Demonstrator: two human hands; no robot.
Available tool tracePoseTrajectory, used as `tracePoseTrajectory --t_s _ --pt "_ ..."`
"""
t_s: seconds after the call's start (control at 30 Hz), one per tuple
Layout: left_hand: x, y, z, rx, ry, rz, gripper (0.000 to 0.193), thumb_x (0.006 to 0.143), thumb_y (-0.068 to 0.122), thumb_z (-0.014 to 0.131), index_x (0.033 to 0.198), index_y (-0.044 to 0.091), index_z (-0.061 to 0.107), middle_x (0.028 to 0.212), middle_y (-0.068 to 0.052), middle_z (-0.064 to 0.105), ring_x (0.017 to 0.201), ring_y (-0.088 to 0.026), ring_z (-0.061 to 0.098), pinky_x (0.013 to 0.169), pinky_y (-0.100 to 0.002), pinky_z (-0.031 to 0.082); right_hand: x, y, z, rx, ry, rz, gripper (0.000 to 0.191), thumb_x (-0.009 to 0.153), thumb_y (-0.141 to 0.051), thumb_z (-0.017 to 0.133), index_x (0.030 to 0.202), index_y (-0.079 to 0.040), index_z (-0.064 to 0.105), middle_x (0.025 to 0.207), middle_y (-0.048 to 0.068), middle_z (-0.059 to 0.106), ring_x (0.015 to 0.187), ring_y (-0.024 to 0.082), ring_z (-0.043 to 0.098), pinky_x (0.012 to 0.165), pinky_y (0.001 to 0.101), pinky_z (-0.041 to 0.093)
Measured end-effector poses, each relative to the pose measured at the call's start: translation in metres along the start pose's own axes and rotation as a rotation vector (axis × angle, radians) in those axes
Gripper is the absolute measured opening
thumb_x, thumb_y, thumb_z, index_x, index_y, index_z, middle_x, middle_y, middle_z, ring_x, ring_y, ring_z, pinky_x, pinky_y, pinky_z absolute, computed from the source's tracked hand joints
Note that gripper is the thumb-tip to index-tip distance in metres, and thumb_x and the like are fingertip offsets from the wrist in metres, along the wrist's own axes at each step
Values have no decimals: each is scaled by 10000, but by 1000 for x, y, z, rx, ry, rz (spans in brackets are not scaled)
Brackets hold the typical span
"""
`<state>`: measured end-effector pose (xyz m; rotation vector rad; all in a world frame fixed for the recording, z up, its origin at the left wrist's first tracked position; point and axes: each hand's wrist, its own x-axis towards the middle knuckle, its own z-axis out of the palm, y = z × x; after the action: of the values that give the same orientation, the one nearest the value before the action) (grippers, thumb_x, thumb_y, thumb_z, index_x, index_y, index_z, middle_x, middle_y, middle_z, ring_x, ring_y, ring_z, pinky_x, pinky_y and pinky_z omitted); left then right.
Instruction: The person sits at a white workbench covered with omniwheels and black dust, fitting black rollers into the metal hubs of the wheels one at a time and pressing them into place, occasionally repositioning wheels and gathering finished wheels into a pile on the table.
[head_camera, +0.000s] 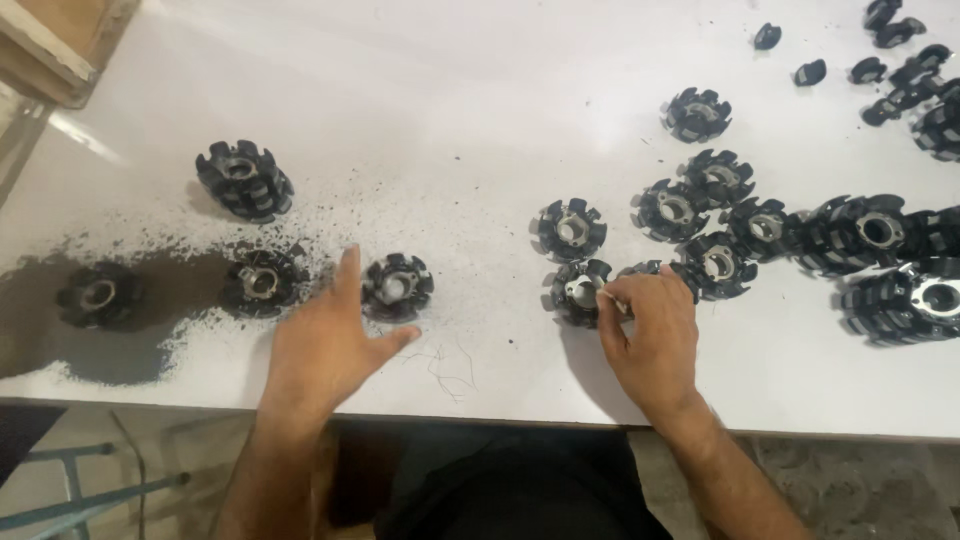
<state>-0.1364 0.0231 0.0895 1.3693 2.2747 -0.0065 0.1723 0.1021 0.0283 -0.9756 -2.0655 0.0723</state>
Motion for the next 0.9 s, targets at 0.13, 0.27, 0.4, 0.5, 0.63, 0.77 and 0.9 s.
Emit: tracePoseTrajectory --t_s 0.13,0.27,0.4,0.5,0.63,0.77,0.9 --pt "-3 1 16 178 290 590 1230 638 486 894 1592 96 222 1605 -295 317 1452 -466 347 1130 -587 326 -31 -24 0 229 1 1 223 909 -25 724 1096 -51 605 1024 96 690 1006 238 695 1162 557 446" --pt "5 12 30 37 62 678 1045 764 349 850 1602 171 252 1509 -170 446 1380 -332 439 1157 -459 348 -57 -34 0 392 -10 109 208 901 -22 709 1077 -60 605 1025 88 710 1039 230 709 1155 532 467" --pt "-27 42 71 -111 81 689 1081 695 415 893 1547 117 298 1406 -156 527 1283 -341 509 1093 -477 407 -70 -24 -13 473 1 247 195 925 -31 703 1090 -57 603 1035 86 712 1064 251 701 1170 528 454" --pt "-48 52 97 -262 203 806 1028 667 399 914 1470 54 373 1389 -192 532 1276 -373 501 1060 -528 409 -82 -24 -14 438 13 279 191 927 -34 710 1085 -64 608 1041 83 716 1071 243 707 1173 520 450" --pt "-61 59 108 -308 481 938 850 704 407 867 1355 51 451 1428 -263 473 1340 -412 450 1080 -558 390 -94 -30 -15 451 2 300 201 927 -30 699 1101 -68 606 1066 83 711 1114 248 698 1190 534 426" --pt "-61 64 97 -210 472 1115 465 800 234 820 1164 102 563 1394 -212 521 1369 -400 485 1100 -544 405 -92 -40 -14 491 7 324 225 910 -11 693 1111 -61 604 1072 88 714 1103 250 694 1203 552 403" --pt "-49 69 95 -266 338 895 328 808 162 789 1067 57 618 1314 -189 573 1252 -385 559 1035 -497 458 -84 -52 -5 468 -29 253 245 860 -13 727 1074 -62 617 1027 91 726 1019 240 724 1187 561 422"
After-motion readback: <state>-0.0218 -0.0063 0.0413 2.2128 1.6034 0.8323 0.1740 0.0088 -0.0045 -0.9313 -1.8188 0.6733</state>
